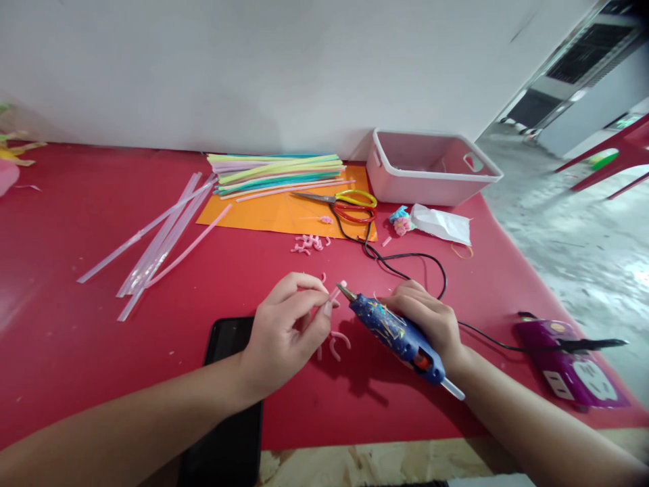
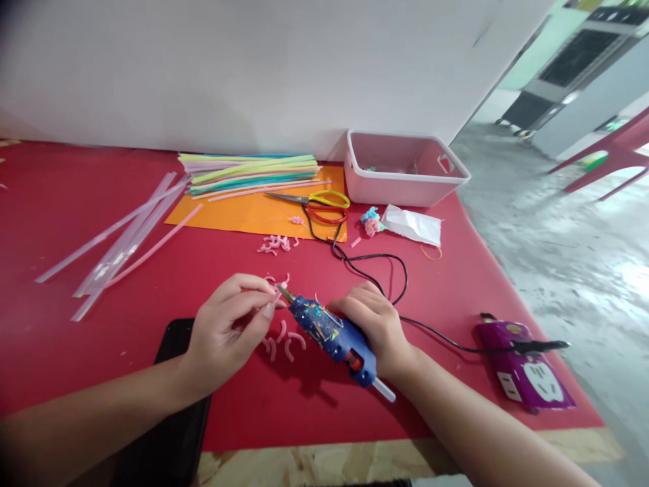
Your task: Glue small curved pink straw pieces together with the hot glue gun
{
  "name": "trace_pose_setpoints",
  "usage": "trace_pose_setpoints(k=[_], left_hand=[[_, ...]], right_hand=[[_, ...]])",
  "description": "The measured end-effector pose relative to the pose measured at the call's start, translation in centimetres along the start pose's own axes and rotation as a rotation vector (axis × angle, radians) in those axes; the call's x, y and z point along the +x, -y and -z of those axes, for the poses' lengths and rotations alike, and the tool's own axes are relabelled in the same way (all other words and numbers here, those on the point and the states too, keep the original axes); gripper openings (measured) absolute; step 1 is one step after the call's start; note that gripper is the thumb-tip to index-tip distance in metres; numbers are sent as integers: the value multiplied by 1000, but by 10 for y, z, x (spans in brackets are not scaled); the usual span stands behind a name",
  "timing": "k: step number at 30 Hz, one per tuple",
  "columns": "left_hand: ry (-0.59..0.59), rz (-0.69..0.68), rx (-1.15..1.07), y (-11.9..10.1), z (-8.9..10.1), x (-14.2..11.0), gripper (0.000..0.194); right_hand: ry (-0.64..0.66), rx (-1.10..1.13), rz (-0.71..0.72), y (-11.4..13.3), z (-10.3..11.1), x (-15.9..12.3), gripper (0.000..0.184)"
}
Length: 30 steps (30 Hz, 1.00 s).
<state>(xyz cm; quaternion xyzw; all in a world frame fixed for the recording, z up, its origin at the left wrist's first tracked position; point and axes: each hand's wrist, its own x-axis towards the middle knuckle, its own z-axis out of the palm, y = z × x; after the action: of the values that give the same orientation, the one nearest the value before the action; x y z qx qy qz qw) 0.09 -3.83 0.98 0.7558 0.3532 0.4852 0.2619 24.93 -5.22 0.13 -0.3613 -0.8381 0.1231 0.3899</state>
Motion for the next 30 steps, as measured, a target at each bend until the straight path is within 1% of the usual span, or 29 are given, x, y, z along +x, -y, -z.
trace_pose_setpoints(k=[3, 8, 10, 17, 24, 30], left_hand=[[4, 5, -11, 1, -1, 0, 10], [30, 55, -14, 1, 0, 0, 13], [34, 65, -11, 1, 0, 0, 15], [39, 36, -12, 1, 1, 1, 14], [32, 18, -13, 1, 0, 2, 12], [23, 17, -15, 1, -1, 2, 13]], right_hand=[[-3, -2, -11, 0, 0, 0, 32], [19, 9, -6, -1, -1, -3, 14], [24, 12, -2, -1, -1, -4, 11], [8, 0, -6, -2, -1, -4, 7], [14, -19, -14, -1, 1, -2, 9], [1, -44, -11, -1, 0, -2, 7]])
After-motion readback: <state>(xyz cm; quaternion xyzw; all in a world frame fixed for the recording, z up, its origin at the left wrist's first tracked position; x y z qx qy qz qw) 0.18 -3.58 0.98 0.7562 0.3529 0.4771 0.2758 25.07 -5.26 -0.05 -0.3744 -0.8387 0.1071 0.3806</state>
